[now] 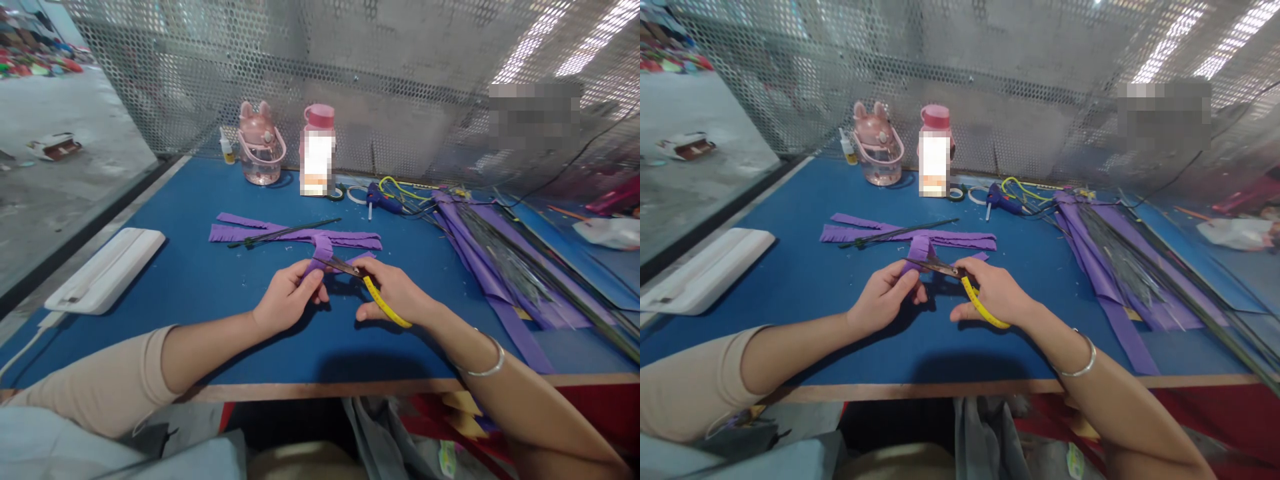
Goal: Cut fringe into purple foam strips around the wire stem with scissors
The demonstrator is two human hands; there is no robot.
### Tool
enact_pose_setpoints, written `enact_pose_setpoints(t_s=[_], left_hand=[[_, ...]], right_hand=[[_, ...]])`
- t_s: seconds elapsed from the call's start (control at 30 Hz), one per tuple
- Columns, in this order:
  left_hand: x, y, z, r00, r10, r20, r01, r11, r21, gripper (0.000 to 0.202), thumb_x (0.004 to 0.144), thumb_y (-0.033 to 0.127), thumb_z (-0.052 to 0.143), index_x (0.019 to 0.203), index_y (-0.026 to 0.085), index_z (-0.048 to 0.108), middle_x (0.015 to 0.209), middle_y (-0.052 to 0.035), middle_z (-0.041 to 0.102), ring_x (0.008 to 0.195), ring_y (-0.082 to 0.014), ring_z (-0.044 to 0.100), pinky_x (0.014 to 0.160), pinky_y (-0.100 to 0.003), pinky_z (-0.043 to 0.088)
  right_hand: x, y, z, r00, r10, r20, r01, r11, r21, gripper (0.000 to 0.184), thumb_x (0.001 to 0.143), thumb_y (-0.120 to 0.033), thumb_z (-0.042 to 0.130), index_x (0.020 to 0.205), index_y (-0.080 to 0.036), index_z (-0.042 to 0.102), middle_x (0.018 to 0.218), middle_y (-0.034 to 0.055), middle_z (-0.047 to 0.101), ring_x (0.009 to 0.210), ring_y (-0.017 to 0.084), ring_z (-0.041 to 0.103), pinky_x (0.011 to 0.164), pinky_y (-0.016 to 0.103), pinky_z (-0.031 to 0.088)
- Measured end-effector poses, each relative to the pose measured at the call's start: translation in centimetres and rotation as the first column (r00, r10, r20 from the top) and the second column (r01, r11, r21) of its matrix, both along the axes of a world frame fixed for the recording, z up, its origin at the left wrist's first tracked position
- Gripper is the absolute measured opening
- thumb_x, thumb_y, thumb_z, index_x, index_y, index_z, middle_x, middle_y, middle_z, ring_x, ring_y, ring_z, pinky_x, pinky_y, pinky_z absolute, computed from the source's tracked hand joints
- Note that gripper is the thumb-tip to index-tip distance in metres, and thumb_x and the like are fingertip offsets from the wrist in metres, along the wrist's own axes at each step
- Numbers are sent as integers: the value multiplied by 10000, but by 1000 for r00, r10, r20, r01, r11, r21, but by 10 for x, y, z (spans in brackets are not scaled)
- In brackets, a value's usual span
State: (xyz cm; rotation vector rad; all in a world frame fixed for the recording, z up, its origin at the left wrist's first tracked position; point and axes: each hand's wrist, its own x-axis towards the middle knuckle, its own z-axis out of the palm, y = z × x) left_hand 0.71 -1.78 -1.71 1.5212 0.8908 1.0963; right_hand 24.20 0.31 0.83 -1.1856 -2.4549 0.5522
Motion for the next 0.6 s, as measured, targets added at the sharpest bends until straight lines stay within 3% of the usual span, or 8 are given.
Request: enact_pose_setpoints(t_s=[0.17, 0.33, 0.47, 0.6], left_hand=[[1, 0, 0, 999, -39, 8, 39, 999, -11, 278, 959, 385, 462, 916, 146, 598, 635, 3, 644, 548, -89, 564, 574, -206, 475], [-1, -1, 2, 993, -77, -86, 81, 996, 35, 316, 967, 345, 436, 779, 144, 591, 611, -4, 631, 539, -83, 553, 573, -199, 462], [-2, -1, 2, 991, -86, -105, 93, 994, 65, 334, 969, 334, 430, 744, 146, 589, 591, 4, 617, 525, -76, 539, 563, -192, 452], [-2, -1, 0, 991, -75, -111, 82, 995, 55, 336, 967, 331, 433, 741, 143, 595, 585, 2, 626, 521, -77, 540, 560, -192, 452]], right_hand=[[0, -2, -2, 999, 28, 28, -28, 1000, 6, 852, 595, -736, 722, 1210, -174, 547, 1144, 133, 653, 980, 289, 645, 824, 388, 505], [-2, -3, -5, 998, 62, 5, -62, 997, 45, 834, 613, -768, 677, 1173, -161, 568, 1079, 135, 672, 912, 270, 648, 772, 357, 504], [-5, -3, -5, 995, 82, -49, -80, 996, 39, 656, 704, -718, 647, 1045, -159, 629, 905, 81, 685, 760, 199, 619, 680, 283, 477], [-6, -4, -4, 997, 27, -72, -26, 1000, 9, 415, 799, -553, 671, 969, -174, 663, 703, 4, 625, 577, 124, 511, 558, 224, 410]])
